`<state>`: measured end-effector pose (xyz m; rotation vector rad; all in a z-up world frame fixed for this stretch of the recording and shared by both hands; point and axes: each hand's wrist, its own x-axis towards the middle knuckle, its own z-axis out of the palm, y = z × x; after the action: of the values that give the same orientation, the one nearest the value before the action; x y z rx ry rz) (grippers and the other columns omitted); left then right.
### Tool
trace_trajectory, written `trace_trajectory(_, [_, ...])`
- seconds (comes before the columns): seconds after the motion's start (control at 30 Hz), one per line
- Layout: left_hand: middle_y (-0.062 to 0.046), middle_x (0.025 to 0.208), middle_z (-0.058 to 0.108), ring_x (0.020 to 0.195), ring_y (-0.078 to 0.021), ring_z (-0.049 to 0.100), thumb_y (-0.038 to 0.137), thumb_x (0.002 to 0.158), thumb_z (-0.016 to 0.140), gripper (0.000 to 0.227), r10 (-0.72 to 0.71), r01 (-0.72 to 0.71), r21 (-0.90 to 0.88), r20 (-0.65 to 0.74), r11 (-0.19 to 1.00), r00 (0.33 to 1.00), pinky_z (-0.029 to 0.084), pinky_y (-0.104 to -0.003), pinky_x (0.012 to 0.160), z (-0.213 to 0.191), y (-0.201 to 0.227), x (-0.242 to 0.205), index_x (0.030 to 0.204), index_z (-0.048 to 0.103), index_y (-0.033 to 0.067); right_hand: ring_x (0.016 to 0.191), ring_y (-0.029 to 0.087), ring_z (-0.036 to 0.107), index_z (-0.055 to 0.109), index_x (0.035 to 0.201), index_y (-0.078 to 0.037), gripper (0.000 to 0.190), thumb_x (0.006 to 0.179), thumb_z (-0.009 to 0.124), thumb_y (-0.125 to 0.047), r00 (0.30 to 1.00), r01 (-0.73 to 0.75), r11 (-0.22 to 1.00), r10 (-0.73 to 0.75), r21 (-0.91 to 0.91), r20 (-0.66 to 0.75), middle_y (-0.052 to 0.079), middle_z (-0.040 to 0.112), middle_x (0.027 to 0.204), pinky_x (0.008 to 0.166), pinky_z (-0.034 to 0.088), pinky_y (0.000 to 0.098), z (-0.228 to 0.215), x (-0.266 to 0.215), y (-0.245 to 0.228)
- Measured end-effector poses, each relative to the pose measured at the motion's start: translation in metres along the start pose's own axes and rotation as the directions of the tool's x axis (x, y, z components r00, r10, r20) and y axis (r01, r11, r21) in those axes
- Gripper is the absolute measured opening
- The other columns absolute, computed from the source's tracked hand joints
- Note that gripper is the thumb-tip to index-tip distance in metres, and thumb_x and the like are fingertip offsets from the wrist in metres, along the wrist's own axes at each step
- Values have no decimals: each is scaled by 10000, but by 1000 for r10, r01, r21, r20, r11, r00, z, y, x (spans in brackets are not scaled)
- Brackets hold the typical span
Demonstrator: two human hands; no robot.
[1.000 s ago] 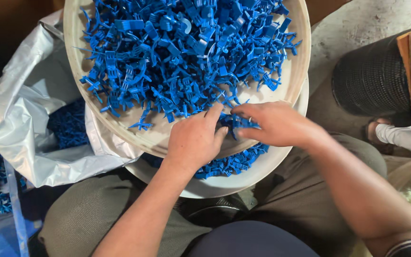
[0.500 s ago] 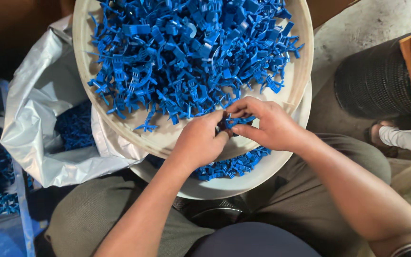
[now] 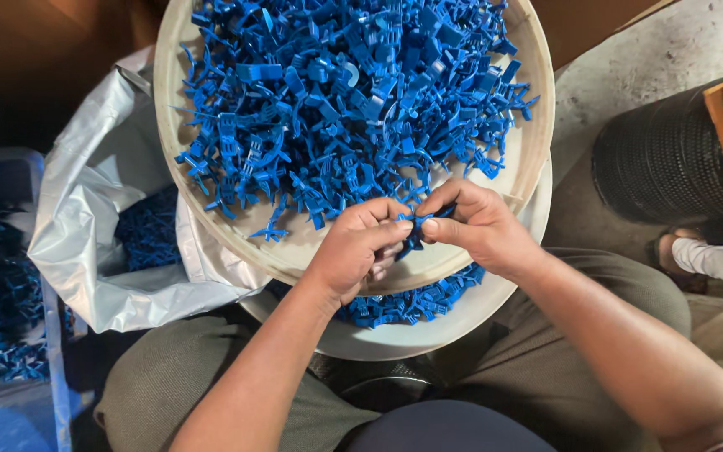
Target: The person sits on the floor and uses both hands to pick up small blue plastic pieces from a white bowl, separating them and placing them into a blue bin. The task involves repetitive manual sorting of the plastic fragments.
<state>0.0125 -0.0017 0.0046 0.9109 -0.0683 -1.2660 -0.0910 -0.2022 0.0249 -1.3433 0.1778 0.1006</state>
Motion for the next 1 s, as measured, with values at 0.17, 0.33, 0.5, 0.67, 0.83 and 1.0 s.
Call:
trace_trajectory(0.17, [-90,777,672,648,-247,614,184,945,652,238,468,-218,793,-95,569,879,465,-379,566,9,4,-2,1147,708,72,910,126,721,692,1054,-43,159,924,763,-103,980,149,726,-199,-671,2,48,743,1000,824,576,276,-3,1,-4])
trace_trajectory(0.33, [-190,977,749,929,-389,701,270,905,663,341,488,45,967,-167,252,857,533,-494,834,19,10,-9,1205,690,112,883,121,687,638,1079,-39,153,979,717,-124,988,-12,938,-42,-347,-148,35,710,957,806,556,283,-7,9,-5])
trace_trajectory(0.5, [-212,1172,692,1112,-365,648,325,775,770,688,508,-278,875,42,397,860,512,-454,936,20,13,-10,1354,560,21,994,114,633,626,1133,-32,181,991,720,-93,996,86,956,-92,-282,-10,13,669,1050,888,520,293,-11,8,-9])
trace_trajectory(0.67, [-106,975,731,893,-208,661,323,893,758,430,374,-220,785,-15,579,927,539,-347,795,13,8,-6,1228,690,61,994,167,716,689,1088,-55,205,903,766,-97,972,222,700,-213,-679,99,54,733,1037,876,549,305,0,3,-14])
trace_trajectory(0.83, [14,923,706,829,-61,621,203,916,758,307,275,-249,584,47,772,960,531,-260,731,8,12,-3,1170,682,48,1009,204,699,709,1068,-82,207,884,798,-108,919,344,580,-368,-739,138,78,724,1052,885,541,320,3,6,-22])
trace_trajectory(1.0, [-32,908,742,808,-84,692,133,909,708,190,147,-134,442,5,887,989,566,-269,724,5,4,-1,1072,671,43,925,189,679,681,1185,-53,306,905,762,-147,984,133,771,-178,-622,-10,73,724,1062,833,550,315,4,5,-24])
